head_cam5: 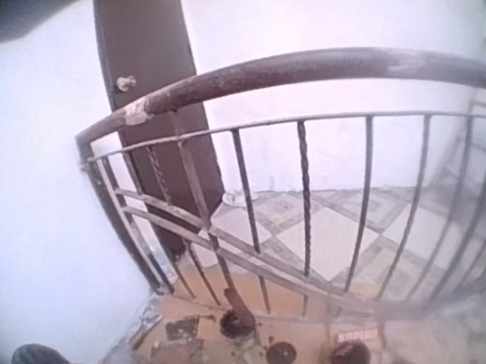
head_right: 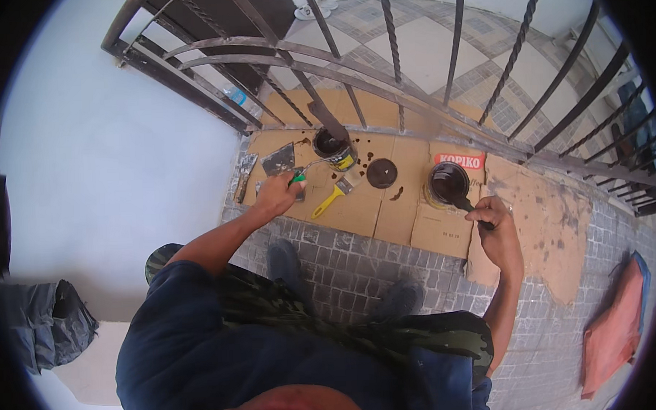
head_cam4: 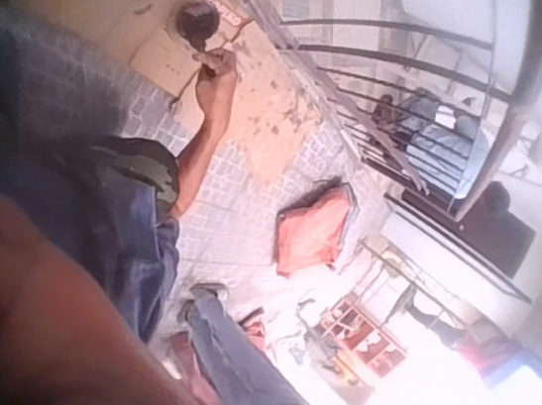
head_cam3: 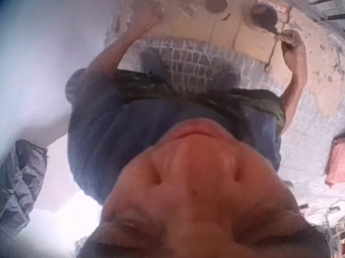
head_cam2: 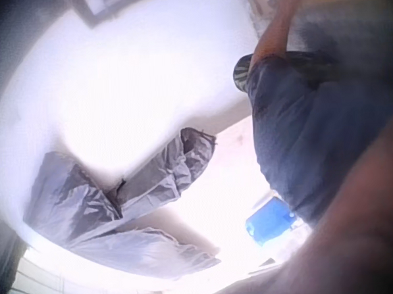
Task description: The person sits on the floor and uses a green-handled tool to stir dark paint in a yellow can. They then transfer some of the paint into a smaller container using the same tool.
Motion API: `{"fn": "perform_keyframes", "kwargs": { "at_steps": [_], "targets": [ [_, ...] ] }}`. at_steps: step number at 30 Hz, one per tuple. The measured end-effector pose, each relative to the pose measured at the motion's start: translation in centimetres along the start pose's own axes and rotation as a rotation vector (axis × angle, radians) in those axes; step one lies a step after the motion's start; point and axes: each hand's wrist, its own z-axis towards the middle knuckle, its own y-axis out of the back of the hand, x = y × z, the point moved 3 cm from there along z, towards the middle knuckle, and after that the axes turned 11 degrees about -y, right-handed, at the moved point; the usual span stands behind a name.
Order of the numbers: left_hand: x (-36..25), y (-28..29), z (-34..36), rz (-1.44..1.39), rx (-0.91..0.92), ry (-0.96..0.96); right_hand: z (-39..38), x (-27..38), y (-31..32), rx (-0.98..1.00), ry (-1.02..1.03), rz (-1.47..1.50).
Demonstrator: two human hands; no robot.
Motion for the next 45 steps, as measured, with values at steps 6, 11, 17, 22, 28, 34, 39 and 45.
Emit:
{"fn": "perform_keyframes", "kwargs": {
  "at_steps": [6,11,17,22,28,34,39,45],
  "targets": [
    [-0.5,0.0,-0.5,-0.066,0.034,0.026,0.7,-0.3,0.1,-0.023,0.012,0.117],
    [-0.2,-0.6,-0.3,-0.155,0.030,0.017,1.0,-1.1,-0.5,-0.034,-0.028,0.155],
    [0.4,-1.8,0.1,-0.359,0.063,0.081,1.3,-2.0,-0.7,-0.088,-0.035,0.202],
    [0.5,-2.4,0.0,-0.657,0.099,0.130,1.7,-2.9,-0.9,-0.108,-0.079,0.232],
    [-0.3,-3.0,-0.7,-0.981,0.142,0.170,1.9,-3.6,-0.9,-0.161,-0.068,0.281],
    [-0.6,-3.1,-0.4,-1.045,0.133,0.121,1.6,-3.9,-1.1,-0.198,-0.089,0.417],
    [-1.0,-3.5,-0.2,-0.947,0.127,0.083,1.5,-4.2,-1.2,-0.223,-0.112,0.377],
    [-3.5,-4.0,-0.1,-0.335,0.000,-0.217,1.7,-4.5,-1.6,-0.237,-0.108,0.358]
  ]
}}
